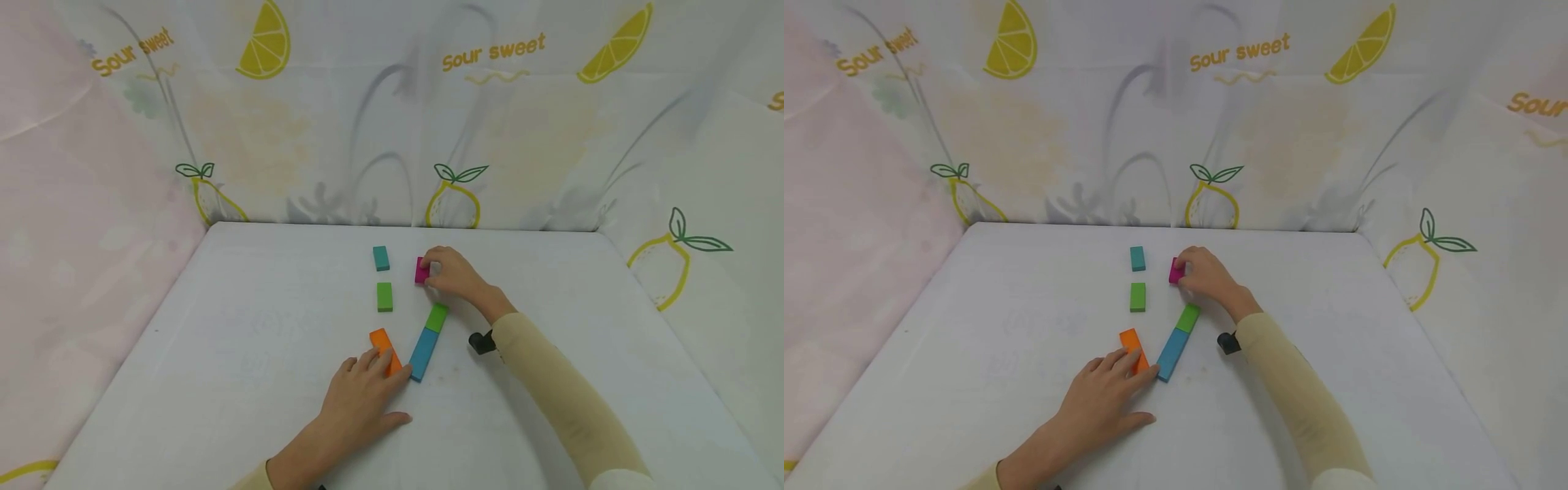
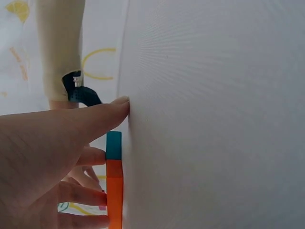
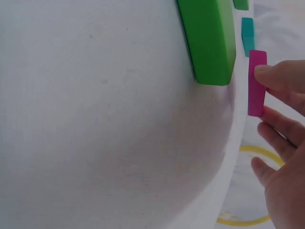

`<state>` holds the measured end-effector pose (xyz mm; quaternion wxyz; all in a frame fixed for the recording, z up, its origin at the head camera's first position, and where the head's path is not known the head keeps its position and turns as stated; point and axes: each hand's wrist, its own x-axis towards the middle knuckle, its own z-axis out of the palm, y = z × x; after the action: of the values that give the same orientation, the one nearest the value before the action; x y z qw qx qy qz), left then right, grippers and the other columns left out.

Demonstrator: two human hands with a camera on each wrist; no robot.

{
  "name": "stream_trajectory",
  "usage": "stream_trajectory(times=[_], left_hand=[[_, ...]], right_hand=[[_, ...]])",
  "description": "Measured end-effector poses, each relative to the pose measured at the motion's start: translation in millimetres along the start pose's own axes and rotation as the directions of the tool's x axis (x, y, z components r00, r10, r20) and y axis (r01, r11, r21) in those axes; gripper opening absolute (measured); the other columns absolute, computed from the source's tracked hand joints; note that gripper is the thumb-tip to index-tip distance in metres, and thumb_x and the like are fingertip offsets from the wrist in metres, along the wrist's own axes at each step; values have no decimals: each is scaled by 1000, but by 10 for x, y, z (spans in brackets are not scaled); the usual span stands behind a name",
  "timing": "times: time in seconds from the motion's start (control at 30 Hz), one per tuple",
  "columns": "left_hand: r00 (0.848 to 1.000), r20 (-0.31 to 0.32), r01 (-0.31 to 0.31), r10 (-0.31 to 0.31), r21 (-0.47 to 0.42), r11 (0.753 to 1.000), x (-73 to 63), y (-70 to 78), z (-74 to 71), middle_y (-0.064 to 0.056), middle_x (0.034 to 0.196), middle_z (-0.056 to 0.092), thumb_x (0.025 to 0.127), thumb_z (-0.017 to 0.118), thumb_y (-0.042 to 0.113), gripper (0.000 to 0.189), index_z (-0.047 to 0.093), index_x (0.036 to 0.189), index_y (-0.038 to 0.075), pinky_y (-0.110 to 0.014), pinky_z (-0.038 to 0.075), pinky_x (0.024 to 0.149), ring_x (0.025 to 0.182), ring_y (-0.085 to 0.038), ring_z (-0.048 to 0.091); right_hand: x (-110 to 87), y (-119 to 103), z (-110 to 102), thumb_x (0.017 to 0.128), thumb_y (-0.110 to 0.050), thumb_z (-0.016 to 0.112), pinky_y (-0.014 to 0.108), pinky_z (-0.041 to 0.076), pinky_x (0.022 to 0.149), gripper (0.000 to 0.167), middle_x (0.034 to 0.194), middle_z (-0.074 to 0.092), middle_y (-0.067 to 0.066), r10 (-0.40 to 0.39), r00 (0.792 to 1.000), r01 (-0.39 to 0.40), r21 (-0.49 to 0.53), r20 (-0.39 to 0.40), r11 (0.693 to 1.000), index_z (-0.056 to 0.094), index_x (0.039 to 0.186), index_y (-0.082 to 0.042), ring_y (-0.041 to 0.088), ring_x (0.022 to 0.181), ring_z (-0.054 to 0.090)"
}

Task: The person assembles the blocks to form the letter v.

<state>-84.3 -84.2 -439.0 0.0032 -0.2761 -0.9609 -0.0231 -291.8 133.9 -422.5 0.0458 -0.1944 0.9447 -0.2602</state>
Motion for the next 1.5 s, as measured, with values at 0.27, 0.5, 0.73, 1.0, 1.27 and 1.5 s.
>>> stream_trajectory(times=[0.27,0.5,0.73,1.0,1.27,1.5], left_hand=[[1000,-17,-2,2,16,1000,-7,-1,2,-4,134,58,79,68,70,68,57,137,36,-51,51,96,127,-30,53],[1000,-17,-5,6,20,1000,-6,-6,-5,-5,136,58,79,68,69,68,57,137,36,-49,51,95,127,-30,53],[1000,-14,-6,6,11,1000,6,-5,-6,-5,135,58,79,68,69,68,57,137,35,-50,51,96,127,-30,53],[1000,-17,-3,3,7,1000,9,-3,4,-5,136,57,79,68,69,68,57,137,36,-50,51,96,128,-31,53],[1000,-20,-2,2,7,1000,4,-1,1,-5,135,58,79,68,69,68,57,137,35,-49,50,96,127,-30,53],[1000,-24,-4,4,13,1000,6,0,11,-4,134,58,79,68,69,68,57,137,35,-49,50,96,127,-30,53]], right_hand=[[-50,41,-35,85,-12,67,48,43,112,27,138,58,10,3,1000,-3,-23,-7,1000,68,112,-9,30,132,48],[-91,81,-74,85,-11,67,48,44,111,27,136,59,10,-17,999,16,-28,-30,999,69,112,-8,30,130,49],[-138,74,-104,86,-11,68,47,45,111,26,135,59,10,-14,999,13,-29,-33,999,69,111,-9,30,130,49],[-211,93,-108,86,-13,70,49,46,109,26,134,60,11,-12,999,11,-22,-45,1000,69,112,-8,31,130,48],[-251,154,-99,86,-12,71,49,44,110,25,132,60,10,-21,998,20,-20,-66,1000,68,111,-8,30,130,48],[-285,160,-117,86,-12,70,50,42,112,25,133,60,10,-34,998,32,-31,-56,999,68,111,-8,31,131,48]])
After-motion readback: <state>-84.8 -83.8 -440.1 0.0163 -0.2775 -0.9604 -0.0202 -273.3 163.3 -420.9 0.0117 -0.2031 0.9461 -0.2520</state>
